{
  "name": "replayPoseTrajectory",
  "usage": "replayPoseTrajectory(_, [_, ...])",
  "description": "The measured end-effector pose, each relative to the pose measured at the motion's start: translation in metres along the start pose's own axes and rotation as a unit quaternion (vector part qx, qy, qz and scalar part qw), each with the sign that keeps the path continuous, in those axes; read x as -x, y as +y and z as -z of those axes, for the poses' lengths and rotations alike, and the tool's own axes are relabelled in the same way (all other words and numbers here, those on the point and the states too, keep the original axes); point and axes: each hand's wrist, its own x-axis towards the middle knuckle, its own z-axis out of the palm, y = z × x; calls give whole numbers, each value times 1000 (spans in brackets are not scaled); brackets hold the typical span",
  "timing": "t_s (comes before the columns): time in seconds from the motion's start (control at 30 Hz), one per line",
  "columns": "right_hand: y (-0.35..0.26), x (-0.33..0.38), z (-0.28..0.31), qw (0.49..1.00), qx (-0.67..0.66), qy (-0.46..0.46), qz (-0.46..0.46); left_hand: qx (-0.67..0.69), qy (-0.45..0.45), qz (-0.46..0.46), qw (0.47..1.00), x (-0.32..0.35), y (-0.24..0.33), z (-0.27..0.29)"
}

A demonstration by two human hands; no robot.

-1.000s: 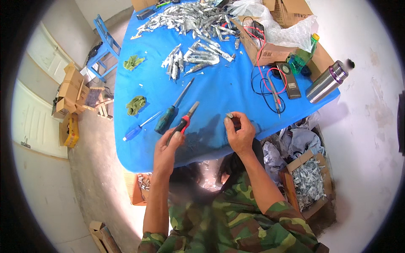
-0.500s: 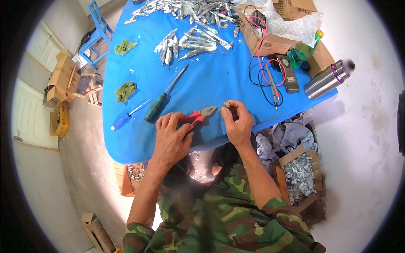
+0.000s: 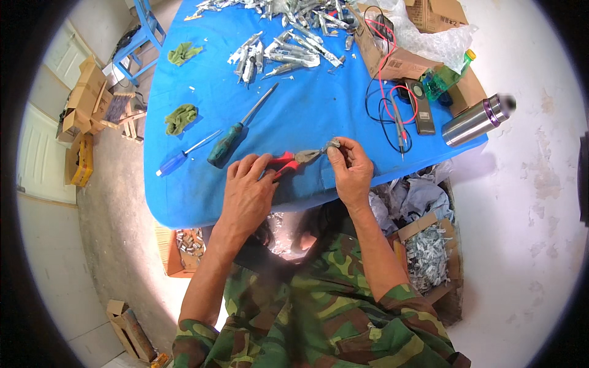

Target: The person assembles small metal and plastic components by hand and using a screwdriver, then uses pliers to manipulate parts and multimeter probes to test the assembly.

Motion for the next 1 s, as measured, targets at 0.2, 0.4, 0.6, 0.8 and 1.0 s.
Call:
replayPoseTrajectory(0.2, [2, 0, 0, 1000, -5, -2, -2, -10, -3, 8, 1000, -1, 2, 3])
replayPoseTrajectory(0.4, [1, 3, -2, 999, 34, -20, -2, -11, -39, 21, 999, -4, 6, 5])
replayPoseTrajectory(0.6, [0, 3, -2, 998, 60, -22, 8, 11, -27, -1, 1000, -8, 6, -1])
replayPoseTrajectory(0.8, [-2, 2, -2, 997, 79, -25, 6, 7, -53, 42, 998, -11, 12, 8])
replayPoseTrajectory(1.0, [-5, 2, -3, 996, 84, -24, 5, 5, -104, 53, 993, -12, 5, 7])
